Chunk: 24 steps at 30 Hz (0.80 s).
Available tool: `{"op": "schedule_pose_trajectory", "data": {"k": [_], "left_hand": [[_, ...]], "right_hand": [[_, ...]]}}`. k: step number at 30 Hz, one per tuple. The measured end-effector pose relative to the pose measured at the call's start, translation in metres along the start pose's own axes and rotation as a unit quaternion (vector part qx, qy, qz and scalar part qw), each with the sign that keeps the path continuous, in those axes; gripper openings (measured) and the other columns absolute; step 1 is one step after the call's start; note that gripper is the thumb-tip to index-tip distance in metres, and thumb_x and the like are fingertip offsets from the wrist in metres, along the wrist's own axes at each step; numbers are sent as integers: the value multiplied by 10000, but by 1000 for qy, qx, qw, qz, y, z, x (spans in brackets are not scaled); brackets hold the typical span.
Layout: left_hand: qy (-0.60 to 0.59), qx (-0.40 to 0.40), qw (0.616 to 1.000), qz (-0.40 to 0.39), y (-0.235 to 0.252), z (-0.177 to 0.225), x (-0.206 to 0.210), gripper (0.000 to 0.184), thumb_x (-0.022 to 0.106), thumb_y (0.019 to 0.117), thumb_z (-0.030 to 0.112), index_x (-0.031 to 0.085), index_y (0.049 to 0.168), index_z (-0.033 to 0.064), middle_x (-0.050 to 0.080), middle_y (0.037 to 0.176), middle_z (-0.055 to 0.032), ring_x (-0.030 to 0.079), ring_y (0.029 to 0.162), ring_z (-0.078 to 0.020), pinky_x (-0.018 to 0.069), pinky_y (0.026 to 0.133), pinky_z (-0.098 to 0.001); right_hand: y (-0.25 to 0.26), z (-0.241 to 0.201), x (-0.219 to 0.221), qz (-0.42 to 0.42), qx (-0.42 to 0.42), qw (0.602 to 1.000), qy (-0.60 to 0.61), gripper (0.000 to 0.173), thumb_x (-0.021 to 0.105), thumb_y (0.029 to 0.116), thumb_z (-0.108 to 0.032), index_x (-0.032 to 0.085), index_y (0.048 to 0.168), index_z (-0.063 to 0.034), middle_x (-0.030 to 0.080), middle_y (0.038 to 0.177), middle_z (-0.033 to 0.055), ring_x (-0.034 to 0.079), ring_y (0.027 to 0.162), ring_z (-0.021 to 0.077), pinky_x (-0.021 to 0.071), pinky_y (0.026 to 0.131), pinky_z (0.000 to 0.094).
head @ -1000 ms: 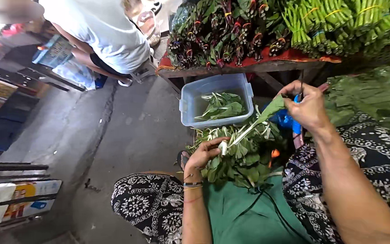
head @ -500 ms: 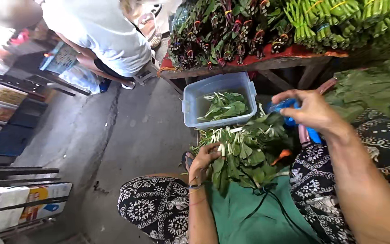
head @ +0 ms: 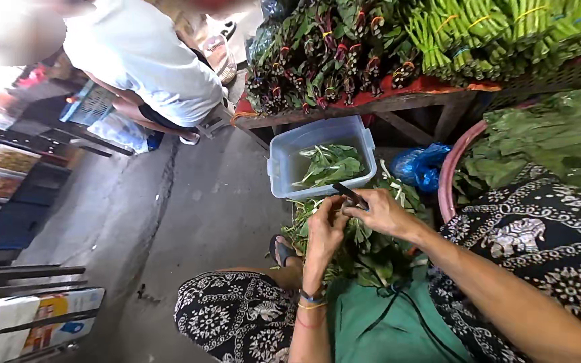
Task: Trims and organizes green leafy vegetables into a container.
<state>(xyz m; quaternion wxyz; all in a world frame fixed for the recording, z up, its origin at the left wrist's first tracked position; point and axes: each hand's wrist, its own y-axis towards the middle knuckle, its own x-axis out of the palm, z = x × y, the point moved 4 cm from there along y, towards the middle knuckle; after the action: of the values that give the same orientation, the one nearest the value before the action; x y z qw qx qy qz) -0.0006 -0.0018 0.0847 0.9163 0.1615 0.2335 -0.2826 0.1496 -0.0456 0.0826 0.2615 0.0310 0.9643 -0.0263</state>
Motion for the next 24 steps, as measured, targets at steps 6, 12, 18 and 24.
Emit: {"op": "schedule_pose_trajectory", "data": {"k": [6,12,18,24], "left_hand": [[0,5,999,36,-1,-1,5,321,652,931,-16,655,1249,-60,732,1124,-182,745,958,-194,616,871,-333],[56,-7,998,6,0,-1,5,206,649,926,-1,721,1110,-56,752,1013,-159,741,917,-164,602,877,-319],[144,1,987,-78,-4,2,0,181,669,877,-9,759,1032,-27,765,959,-144,744,892,-212,581,888,-394],[127,-2,978,-167,-10,-9,-4,232,650,903,0,737,1117,-24,758,1003,-145,734,923,-216,571,900,-412]], "right_hand": [[-1,2,-3,34,29,998,34,291,694,976,-230,699,1179,-21,699,972,150,648,869,263,518,831,472],[-2,0,-4,4,-35,998,-49,235,654,950,-59,714,1170,-3,721,1036,189,694,957,358,535,862,580],[-7,-3,-1,-163,-48,962,-215,256,594,978,-59,675,1215,-4,704,1083,217,673,1035,414,505,885,604],[-11,-4,-6,-257,-28,935,-242,214,602,1002,-103,663,1176,5,688,1032,224,660,1014,414,490,880,598]]}}
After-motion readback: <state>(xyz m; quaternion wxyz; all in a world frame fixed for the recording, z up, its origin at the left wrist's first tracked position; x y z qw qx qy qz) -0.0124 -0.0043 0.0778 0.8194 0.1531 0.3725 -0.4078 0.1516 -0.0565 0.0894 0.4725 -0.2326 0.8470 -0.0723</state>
